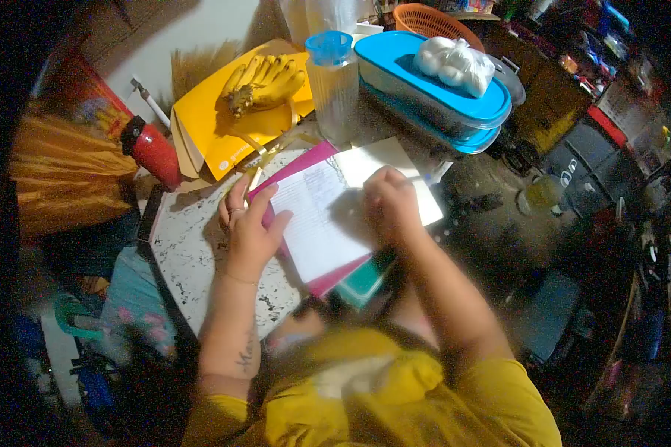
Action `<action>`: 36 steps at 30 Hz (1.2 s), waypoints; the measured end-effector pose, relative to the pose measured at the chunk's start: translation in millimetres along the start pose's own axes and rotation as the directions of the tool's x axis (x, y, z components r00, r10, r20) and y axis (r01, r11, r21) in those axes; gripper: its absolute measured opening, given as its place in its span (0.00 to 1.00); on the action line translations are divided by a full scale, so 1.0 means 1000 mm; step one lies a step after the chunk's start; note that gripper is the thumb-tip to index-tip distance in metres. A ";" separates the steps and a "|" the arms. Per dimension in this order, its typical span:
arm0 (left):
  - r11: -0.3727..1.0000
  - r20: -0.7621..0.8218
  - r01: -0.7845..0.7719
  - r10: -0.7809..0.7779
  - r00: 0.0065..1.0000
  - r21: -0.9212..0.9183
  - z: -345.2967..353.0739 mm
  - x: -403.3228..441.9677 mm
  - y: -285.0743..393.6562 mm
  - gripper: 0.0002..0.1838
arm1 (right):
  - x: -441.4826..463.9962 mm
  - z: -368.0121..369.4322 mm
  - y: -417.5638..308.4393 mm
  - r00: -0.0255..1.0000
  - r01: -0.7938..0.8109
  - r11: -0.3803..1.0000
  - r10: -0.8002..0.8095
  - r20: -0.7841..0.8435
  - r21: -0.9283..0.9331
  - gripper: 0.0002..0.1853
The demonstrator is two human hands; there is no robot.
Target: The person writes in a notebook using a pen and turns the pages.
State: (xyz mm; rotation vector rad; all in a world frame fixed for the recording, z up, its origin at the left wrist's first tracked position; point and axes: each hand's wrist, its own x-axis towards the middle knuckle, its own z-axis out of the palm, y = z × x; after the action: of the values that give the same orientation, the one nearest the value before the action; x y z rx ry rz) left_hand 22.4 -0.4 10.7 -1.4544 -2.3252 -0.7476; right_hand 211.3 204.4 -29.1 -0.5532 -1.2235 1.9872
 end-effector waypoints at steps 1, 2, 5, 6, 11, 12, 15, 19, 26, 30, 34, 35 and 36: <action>0.998 -0.079 -0.048 0.050 0.996 0.028 -0.005 0.002 0.002 0.27 | 0.001 0.005 -0.005 1.000 0.011 1.000 -0.011 0.008 0.012 0.08; 0.996 -0.120 -0.085 0.080 0.990 -0.031 -0.007 -0.001 0.007 0.26 | 0.001 0.011 -0.010 0.999 -0.049 0.996 0.049 0.008 0.070 0.07; 0.961 0.147 -0.134 0.173 0.974 -0.244 -0.006 -0.011 0.009 0.25 | 0.006 0.018 -0.019 0.991 -0.130 0.978 0.126 0.036 0.163 0.05; 0.963 0.146 -0.137 0.173 0.974 -0.233 -0.013 -0.015 0.021 0.25 | 0.007 0.019 -0.021 0.989 -0.145 0.969 0.147 0.003 0.199 0.05; 0.956 0.331 -0.238 0.284 0.900 -0.172 -0.022 -0.060 0.096 0.30 | 0.017 0.003 -0.004 0.997 -0.061 0.940 0.072 -0.019 0.334 0.06; 0.960 0.354 -0.215 0.266 0.897 -0.177 -0.022 -0.066 0.106 0.33 | 0.019 -0.003 -0.004 0.991 -0.121 0.876 0.131 0.010 0.467 0.07; 0.971 0.401 -0.217 0.238 0.884 -0.099 -0.013 -0.079 0.108 0.38 | 0.034 -0.028 0.005 0.966 -0.260 0.673 0.178 0.189 0.693 0.10; 0.967 0.272 -0.219 0.247 0.930 -0.130 -0.001 -0.086 0.103 0.34 | 0.030 -0.027 0.002 0.975 -0.158 0.628 0.220 0.021 0.762 0.07; 0.946 0.105 -0.324 0.325 0.940 -0.022 0.017 -0.092 0.095 0.32 | 0.012 -0.004 -0.006 0.995 -0.001 0.996 -0.008 0.098 0.087 0.07; 0.943 0.068 -0.333 0.332 0.941 0.001 0.018 -0.093 0.095 0.32 | 0.006 0.000 0.000 0.978 0.034 0.997 -0.018 0.210 -0.073 0.07; 0.943 0.074 -0.332 0.331 0.941 0.007 0.020 -0.093 0.094 0.32 | 0.002 0.003 0.007 0.981 0.104 0.922 -0.032 0.193 -0.373 0.09; 0.943 0.073 -0.333 0.332 0.940 0.000 0.020 -0.093 0.094 0.32 | 0.002 0.003 0.011 0.981 0.102 0.921 -0.030 0.193 -0.375 0.09; 0.943 0.071 -0.333 0.332 0.940 -0.006 0.020 -0.093 0.094 0.32 | 0.002 0.003 0.014 0.973 0.169 0.886 -0.080 0.217 -0.433 0.09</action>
State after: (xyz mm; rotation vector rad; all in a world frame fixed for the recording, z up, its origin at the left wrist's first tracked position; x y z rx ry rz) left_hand 148.0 -24.6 -27.3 -1.8356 -2.0459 -0.5999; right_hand 202.8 200.1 -39.9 -0.4922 -1.8167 1.6781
